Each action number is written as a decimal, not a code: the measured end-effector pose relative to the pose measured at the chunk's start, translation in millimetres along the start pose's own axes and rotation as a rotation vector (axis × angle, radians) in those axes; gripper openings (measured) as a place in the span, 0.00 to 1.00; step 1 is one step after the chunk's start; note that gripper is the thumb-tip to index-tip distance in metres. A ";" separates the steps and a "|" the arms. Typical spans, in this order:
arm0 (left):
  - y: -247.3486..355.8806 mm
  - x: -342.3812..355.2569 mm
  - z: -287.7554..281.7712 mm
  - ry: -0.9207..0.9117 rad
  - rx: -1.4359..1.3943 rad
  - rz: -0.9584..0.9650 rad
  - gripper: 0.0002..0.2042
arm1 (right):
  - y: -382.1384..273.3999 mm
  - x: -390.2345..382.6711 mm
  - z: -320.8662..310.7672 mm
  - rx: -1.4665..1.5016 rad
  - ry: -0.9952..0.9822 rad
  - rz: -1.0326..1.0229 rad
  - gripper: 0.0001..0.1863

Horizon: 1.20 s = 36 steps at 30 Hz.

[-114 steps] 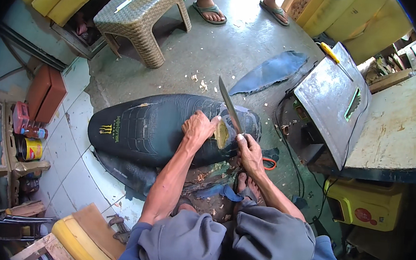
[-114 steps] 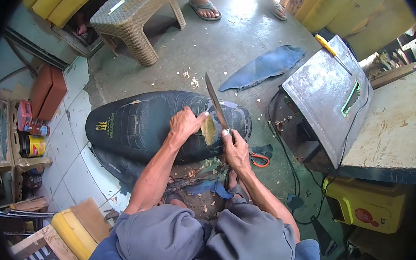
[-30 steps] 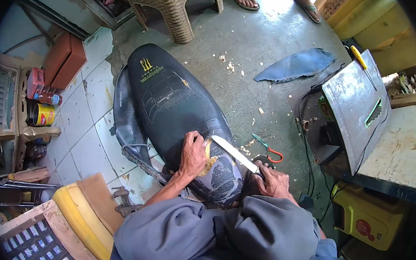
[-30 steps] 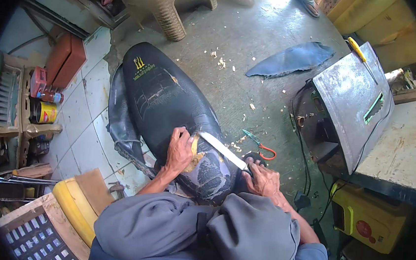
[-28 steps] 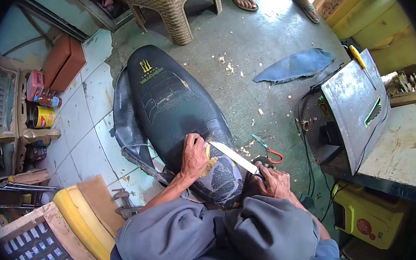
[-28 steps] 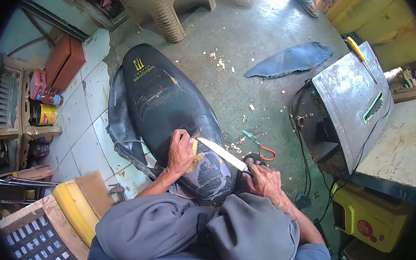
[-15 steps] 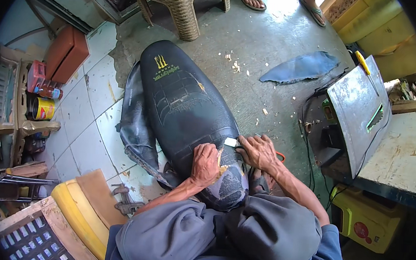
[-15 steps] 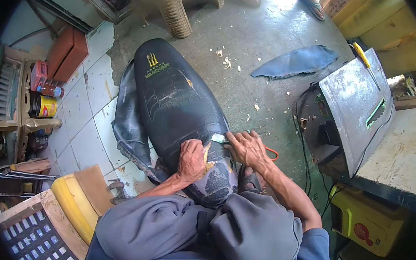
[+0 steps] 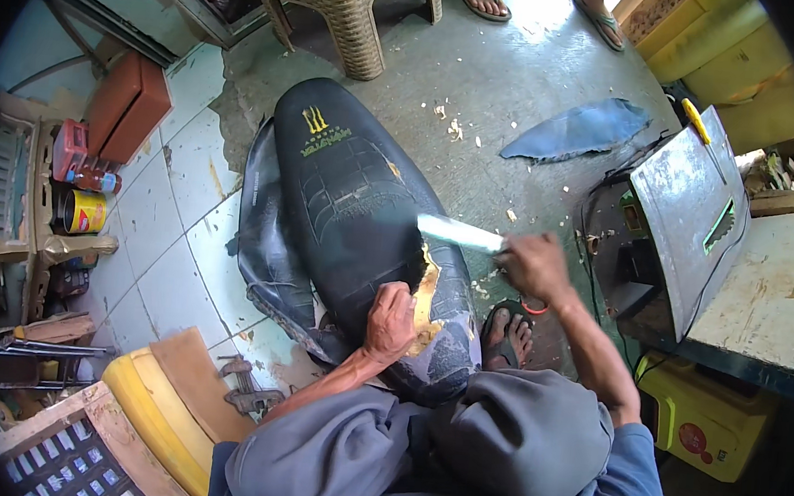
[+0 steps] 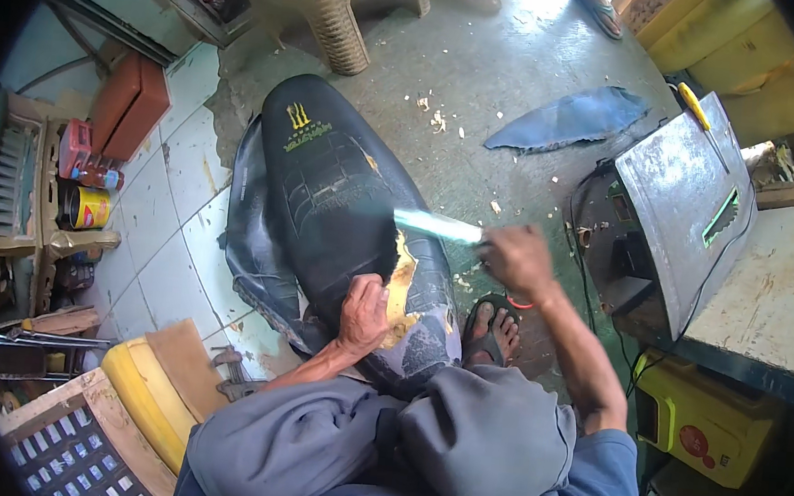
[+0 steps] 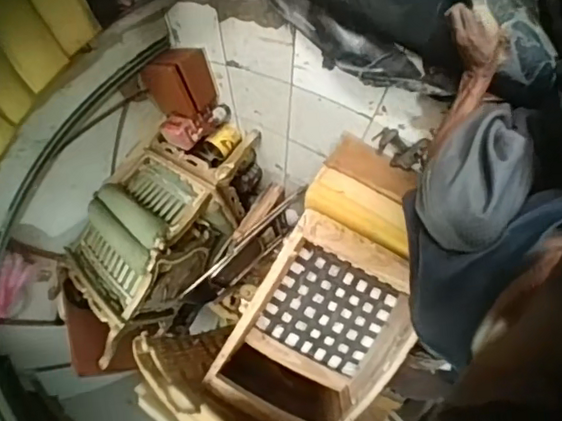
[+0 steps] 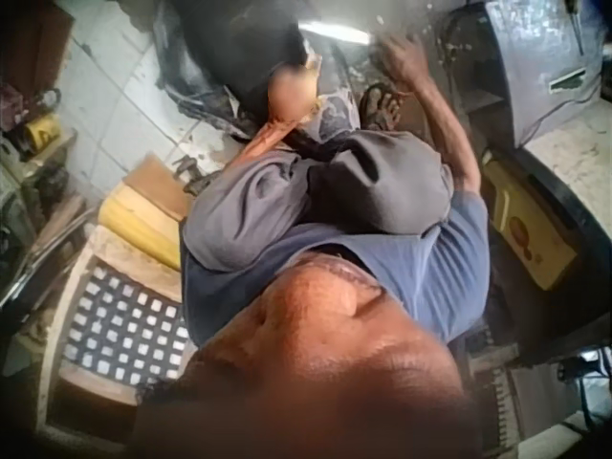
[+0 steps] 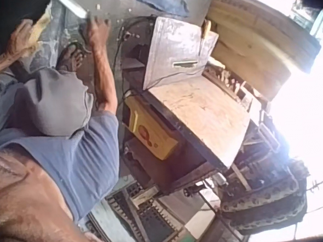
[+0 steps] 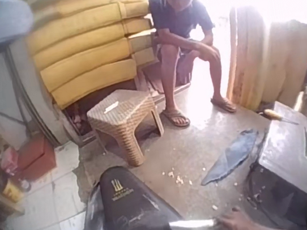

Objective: The person uses a knife to cut and peel the black vinyl cover off a motorcycle seat. They work around the edges and center of the seat, removing the fabric to expose the yellow foam underneath. The person handles the seat and the removed cover pieces throughout the process.

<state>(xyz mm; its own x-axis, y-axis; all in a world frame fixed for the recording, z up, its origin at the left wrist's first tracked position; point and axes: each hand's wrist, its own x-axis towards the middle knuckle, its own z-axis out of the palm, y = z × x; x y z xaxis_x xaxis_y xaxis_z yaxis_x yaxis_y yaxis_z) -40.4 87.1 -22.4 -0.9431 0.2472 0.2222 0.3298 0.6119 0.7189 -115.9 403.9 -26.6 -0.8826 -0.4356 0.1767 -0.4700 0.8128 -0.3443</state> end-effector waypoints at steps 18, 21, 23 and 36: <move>23.2 64.9 -36.0 -0.245 0.101 -0.326 0.18 | -2.4 -12.7 50.4 -0.354 0.189 0.654 0.29; 3.1 91.3 -27.8 -0.336 0.166 -0.500 0.18 | -41.5 40.0 40.3 0.118 0.097 0.609 0.33; -15.7 104.2 -27.1 -0.256 0.072 -0.626 0.16 | -61.3 70.5 49.8 0.412 -0.017 0.496 0.40; 0.0 87.2 -38.9 -0.145 -0.272 -0.620 0.26 | -87.9 114.4 68.6 0.296 -0.118 0.564 0.41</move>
<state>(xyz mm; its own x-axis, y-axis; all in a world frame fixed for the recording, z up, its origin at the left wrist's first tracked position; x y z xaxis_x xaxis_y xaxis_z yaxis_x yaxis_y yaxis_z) -124.3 79.4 22.6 -0.9328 0.0227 -0.3596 -0.3081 0.4673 0.8287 -175.2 256.1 -39.4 -0.9791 -0.0259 -0.2019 0.1021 0.7957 -0.5970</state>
